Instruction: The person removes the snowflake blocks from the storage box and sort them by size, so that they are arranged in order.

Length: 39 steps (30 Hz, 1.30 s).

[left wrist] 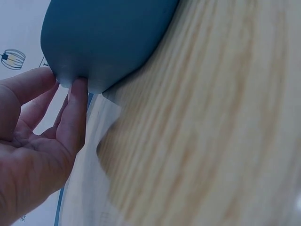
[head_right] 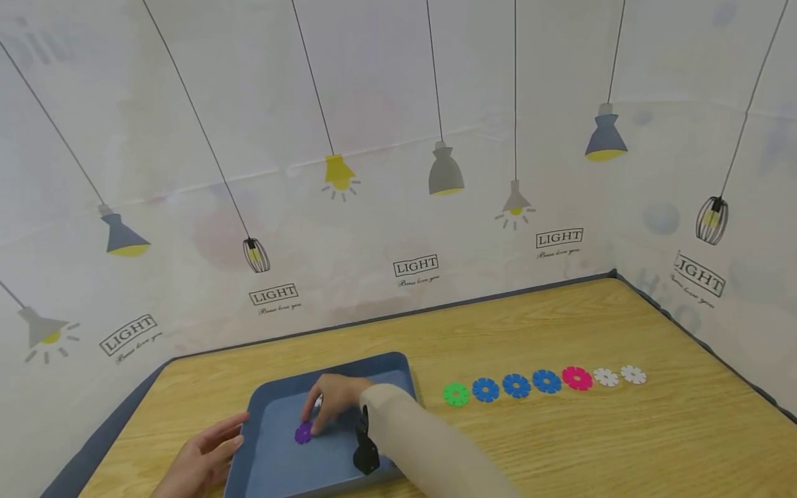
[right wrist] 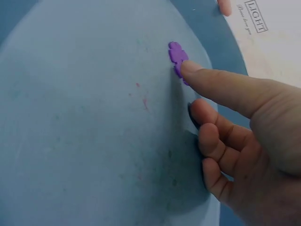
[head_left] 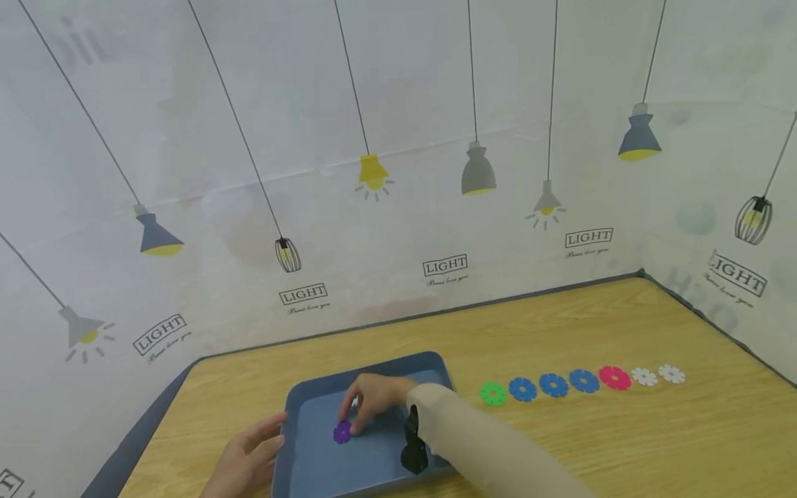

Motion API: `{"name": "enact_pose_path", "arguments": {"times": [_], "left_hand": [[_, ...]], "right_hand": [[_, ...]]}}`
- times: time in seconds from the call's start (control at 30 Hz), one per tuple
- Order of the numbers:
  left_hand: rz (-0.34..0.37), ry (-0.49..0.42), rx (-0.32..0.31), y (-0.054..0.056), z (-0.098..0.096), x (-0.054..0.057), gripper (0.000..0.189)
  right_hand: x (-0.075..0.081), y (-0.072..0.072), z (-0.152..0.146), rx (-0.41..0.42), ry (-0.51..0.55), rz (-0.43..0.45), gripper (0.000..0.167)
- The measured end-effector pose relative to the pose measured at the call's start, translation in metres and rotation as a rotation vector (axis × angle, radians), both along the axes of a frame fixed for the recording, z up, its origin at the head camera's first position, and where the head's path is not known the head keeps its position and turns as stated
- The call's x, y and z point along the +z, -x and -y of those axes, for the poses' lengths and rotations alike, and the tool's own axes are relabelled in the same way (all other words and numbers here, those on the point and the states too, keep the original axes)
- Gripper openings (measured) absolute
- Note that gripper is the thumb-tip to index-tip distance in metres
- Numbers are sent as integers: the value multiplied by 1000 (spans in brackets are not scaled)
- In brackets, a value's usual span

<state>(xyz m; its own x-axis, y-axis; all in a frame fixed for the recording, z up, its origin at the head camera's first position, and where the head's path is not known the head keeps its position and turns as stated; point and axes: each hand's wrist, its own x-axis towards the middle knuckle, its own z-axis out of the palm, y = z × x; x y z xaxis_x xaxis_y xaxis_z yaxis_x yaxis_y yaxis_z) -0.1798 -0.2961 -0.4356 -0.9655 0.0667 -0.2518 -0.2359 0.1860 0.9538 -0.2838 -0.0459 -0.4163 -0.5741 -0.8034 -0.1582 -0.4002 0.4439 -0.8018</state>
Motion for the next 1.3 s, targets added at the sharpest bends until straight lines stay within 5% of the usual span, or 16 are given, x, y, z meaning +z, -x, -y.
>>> {"name": "enact_pose_path", "arguments": {"times": [0.47,1.3], "left_hand": [[-25,4,-13,-2,0,1,58],[-16,-23,-15,0,2,-2,58]], "right_hand": [[-1,-8,11,-116,-96,-124,19],[-3,-9,12,-161,-58,-55,20]]}}
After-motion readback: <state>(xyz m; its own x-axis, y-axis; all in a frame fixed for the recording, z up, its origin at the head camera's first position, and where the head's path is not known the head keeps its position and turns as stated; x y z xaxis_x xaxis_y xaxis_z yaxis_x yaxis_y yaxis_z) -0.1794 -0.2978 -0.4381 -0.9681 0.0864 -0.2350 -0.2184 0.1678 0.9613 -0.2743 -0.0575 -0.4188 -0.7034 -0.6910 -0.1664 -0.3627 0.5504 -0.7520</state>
